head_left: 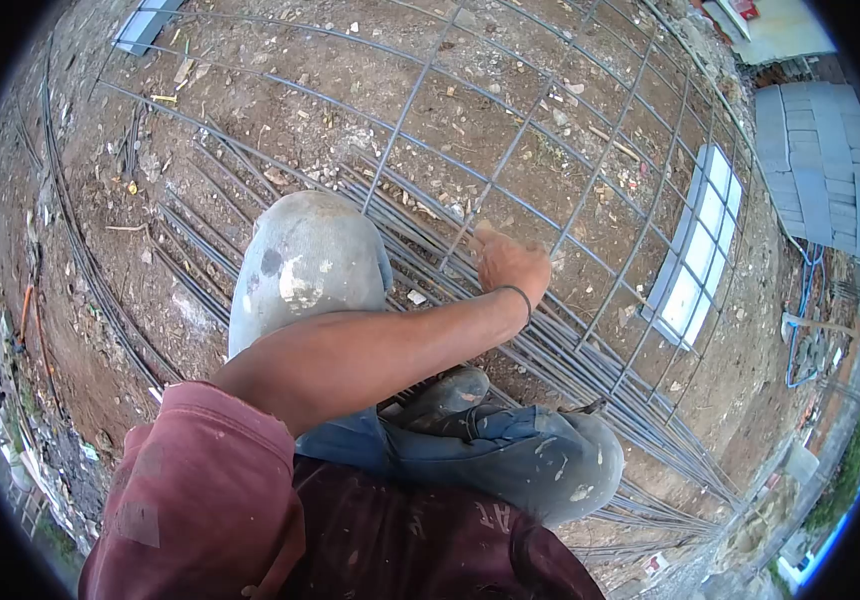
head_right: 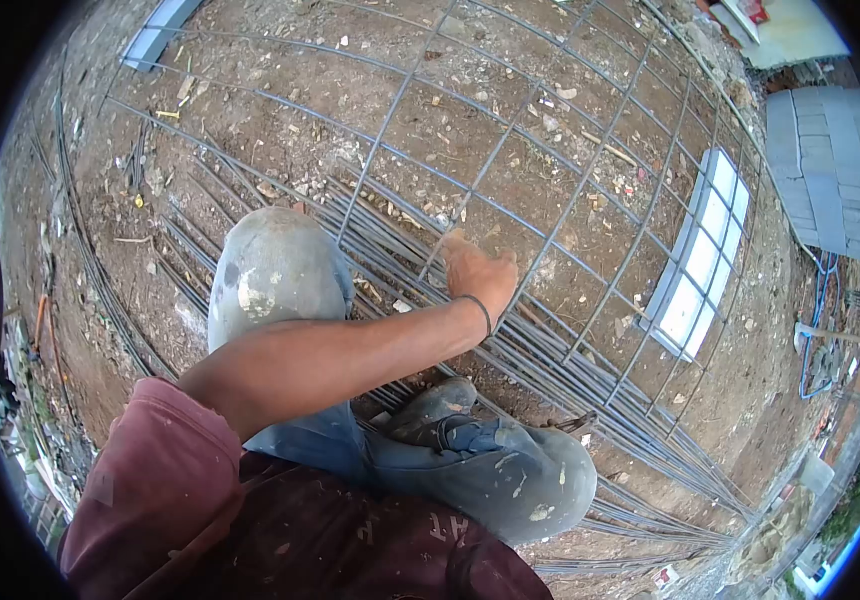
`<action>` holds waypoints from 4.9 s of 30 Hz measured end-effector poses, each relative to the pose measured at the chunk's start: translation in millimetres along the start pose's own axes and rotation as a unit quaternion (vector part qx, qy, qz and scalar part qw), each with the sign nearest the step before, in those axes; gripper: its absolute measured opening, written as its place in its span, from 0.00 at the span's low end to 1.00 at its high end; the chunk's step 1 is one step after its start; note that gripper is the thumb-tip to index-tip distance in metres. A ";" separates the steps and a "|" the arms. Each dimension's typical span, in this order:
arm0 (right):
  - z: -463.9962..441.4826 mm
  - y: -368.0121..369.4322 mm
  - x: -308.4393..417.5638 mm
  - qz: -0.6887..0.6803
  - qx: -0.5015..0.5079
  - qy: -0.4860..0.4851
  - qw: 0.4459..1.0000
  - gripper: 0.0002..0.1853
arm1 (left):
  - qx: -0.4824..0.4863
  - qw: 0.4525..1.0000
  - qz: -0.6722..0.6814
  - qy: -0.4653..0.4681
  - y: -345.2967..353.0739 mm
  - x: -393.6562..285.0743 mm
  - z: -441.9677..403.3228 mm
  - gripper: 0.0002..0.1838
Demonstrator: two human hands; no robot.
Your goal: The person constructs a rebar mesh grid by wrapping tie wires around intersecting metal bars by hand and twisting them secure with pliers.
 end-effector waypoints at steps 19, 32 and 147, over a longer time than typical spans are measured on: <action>103.6 221.7 528.9 0.686 0.121 -0.566 0.440 0.12 | 0.076 0.894 0.430 -0.098 127.5 43.0 -41.3 0.05; 54.6 249.2 491.6 0.691 0.213 -0.450 0.524 0.18 | 0.068 0.927 0.353 -0.105 129.1 37.2 -40.9 0.01; 133.9 256.4 490.8 0.676 0.342 -0.129 0.640 0.25 | 0.294 0.744 0.585 0.134 -141.0 -241.4 -135.4 0.08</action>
Point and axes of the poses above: each hand's wrist, its own z-axis away from the middle knuckle, its own y-axis out of the palm, x = y × z, the point moved 9 cm from there along -z, towards the middle knuckle, and after that the axes turned 9 degrees about x, right-handed, at the moved point
